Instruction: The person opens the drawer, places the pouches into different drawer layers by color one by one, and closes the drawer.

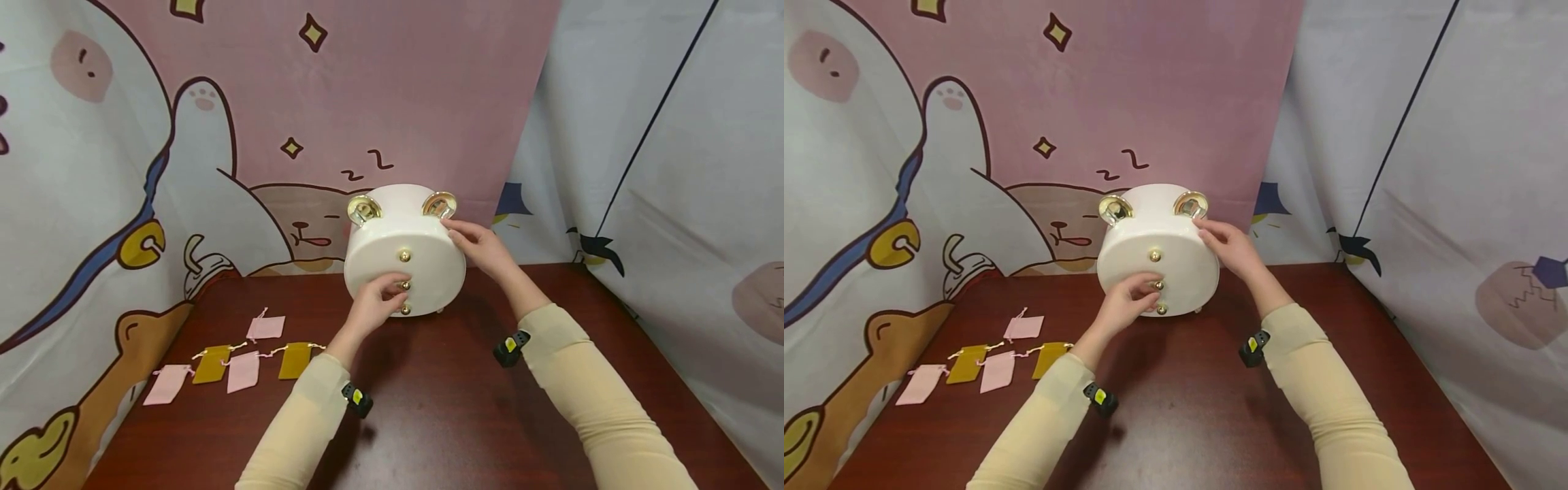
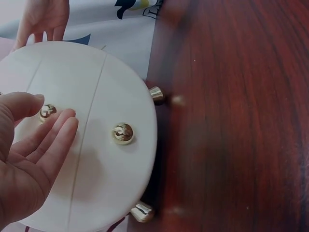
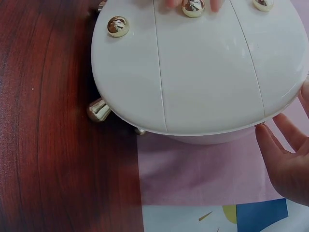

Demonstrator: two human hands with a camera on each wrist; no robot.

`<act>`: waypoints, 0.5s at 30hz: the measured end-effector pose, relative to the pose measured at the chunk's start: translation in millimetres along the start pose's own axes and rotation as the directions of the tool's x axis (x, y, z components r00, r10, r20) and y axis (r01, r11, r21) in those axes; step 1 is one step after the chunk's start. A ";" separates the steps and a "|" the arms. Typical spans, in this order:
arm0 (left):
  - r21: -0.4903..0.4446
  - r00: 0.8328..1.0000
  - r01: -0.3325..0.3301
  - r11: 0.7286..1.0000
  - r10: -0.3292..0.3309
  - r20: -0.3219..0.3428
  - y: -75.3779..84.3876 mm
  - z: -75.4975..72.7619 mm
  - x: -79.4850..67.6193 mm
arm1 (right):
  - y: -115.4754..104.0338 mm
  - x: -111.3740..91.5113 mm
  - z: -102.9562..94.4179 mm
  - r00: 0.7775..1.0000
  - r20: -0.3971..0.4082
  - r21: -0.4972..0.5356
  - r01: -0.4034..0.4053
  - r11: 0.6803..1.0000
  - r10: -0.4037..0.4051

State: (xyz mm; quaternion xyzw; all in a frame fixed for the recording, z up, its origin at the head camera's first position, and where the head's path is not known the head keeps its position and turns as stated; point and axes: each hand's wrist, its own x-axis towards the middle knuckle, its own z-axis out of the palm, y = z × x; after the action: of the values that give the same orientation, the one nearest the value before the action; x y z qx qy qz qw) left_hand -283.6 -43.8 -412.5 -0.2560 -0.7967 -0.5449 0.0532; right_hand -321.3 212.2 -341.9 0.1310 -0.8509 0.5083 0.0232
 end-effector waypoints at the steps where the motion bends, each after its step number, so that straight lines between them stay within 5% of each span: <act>1: -0.020 1.000 0.009 1.000 -0.009 0.000 -1.3 0.8 0.5 | 0.0 0.2 0.0 1.000 -0.001 0.001 0.000 1.000 0.000; 8: -0.156 0.995 0.099 0.983 -0.103 -0.012 -9.7 5.8 3.5 | -0.8 -0.7 -0.2 1.000 0.000 0.003 -0.004 1.000 0.004; 15: -0.200 0.993 0.101 0.974 -0.111 -0.039 -14.0 9.4 7.1 | -1.5 -1.0 -0.9 1.000 -0.007 -0.012 -0.012 1.000 0.012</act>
State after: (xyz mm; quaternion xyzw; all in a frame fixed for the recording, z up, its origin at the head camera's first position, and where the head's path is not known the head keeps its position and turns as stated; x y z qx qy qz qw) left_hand -294.4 -36.8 -425.5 -0.2034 -0.7494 -0.6298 0.0181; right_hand -320.1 212.5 -340.3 0.1241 -0.8547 0.5036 0.0237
